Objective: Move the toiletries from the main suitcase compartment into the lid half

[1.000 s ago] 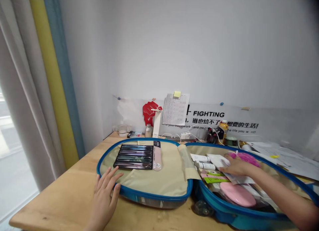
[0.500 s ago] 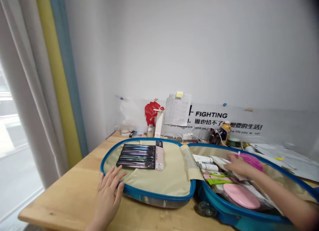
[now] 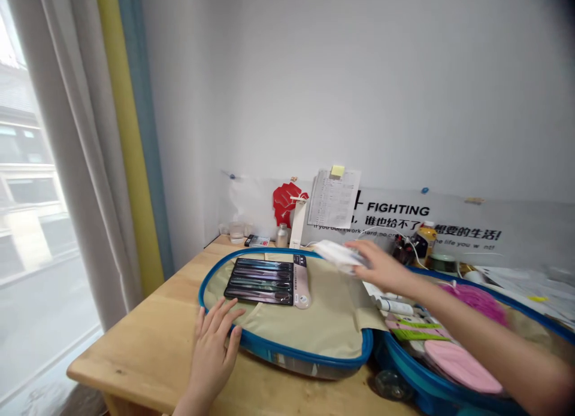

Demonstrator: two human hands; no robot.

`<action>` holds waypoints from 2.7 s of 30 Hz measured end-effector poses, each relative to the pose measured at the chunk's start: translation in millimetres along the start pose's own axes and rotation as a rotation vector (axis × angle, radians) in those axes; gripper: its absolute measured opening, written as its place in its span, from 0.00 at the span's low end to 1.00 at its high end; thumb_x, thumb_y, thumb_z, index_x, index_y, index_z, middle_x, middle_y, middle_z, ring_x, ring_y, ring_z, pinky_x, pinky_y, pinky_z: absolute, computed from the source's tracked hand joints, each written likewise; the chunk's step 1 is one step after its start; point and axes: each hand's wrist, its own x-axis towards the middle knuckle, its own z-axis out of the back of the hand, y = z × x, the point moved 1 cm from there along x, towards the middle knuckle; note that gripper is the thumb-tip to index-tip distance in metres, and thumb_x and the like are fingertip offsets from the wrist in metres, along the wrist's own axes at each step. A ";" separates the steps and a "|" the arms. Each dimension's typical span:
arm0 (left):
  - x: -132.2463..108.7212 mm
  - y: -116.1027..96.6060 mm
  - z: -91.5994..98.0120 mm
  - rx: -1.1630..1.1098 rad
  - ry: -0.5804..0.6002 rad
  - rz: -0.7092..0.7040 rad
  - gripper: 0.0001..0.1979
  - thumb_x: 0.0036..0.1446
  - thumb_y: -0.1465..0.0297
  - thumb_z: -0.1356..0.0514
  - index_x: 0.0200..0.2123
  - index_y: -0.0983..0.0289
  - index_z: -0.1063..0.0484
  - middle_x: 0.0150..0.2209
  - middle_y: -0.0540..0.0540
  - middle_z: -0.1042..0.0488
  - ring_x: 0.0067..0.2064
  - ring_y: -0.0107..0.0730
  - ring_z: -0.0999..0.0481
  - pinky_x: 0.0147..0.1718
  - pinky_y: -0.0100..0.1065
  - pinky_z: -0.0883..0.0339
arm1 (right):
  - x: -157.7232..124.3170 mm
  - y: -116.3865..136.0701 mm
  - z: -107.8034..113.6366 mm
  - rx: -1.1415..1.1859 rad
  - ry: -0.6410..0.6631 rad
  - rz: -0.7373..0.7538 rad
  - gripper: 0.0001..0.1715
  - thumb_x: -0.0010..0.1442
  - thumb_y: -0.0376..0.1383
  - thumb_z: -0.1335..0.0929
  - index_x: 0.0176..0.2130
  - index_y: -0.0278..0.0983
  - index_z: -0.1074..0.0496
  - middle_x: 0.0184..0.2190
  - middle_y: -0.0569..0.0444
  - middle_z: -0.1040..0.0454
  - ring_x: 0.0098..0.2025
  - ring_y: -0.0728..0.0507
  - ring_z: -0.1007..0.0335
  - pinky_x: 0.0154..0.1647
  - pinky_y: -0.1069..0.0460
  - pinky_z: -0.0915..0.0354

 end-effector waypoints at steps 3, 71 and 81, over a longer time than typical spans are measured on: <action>-1.7 1.5 -3.0 0.021 -0.005 0.001 0.21 0.70 0.64 0.50 0.61 0.54 0.27 0.64 0.56 0.28 0.68 0.45 0.34 0.70 0.55 0.53 | 19.5 75.9 -50.7 0.127 0.136 0.227 0.38 0.52 0.38 0.31 0.62 0.38 0.32 0.63 0.45 0.33 0.61 0.39 0.32 0.65 0.47 0.39; -10.4 -4.8 -5.6 0.073 -0.089 -0.075 0.31 0.71 0.68 0.49 0.74 0.50 0.53 0.72 0.55 0.39 0.75 0.42 0.51 0.71 0.52 0.51 | -6.0 -92.2 0.4 0.008 0.144 -0.094 0.11 0.55 0.43 0.32 0.36 0.39 0.29 0.31 0.52 0.23 0.35 0.41 0.27 0.40 0.48 0.34; -9.1 -4.1 -4.4 0.081 -0.087 -0.091 0.32 0.71 0.69 0.50 0.75 0.50 0.54 0.71 0.56 0.38 0.75 0.40 0.52 0.69 0.51 0.49 | 63.4 121.7 -102.8 0.029 0.376 0.131 0.17 0.67 0.46 0.31 0.48 0.36 0.26 0.48 0.50 0.25 0.48 0.43 0.27 0.51 0.44 0.28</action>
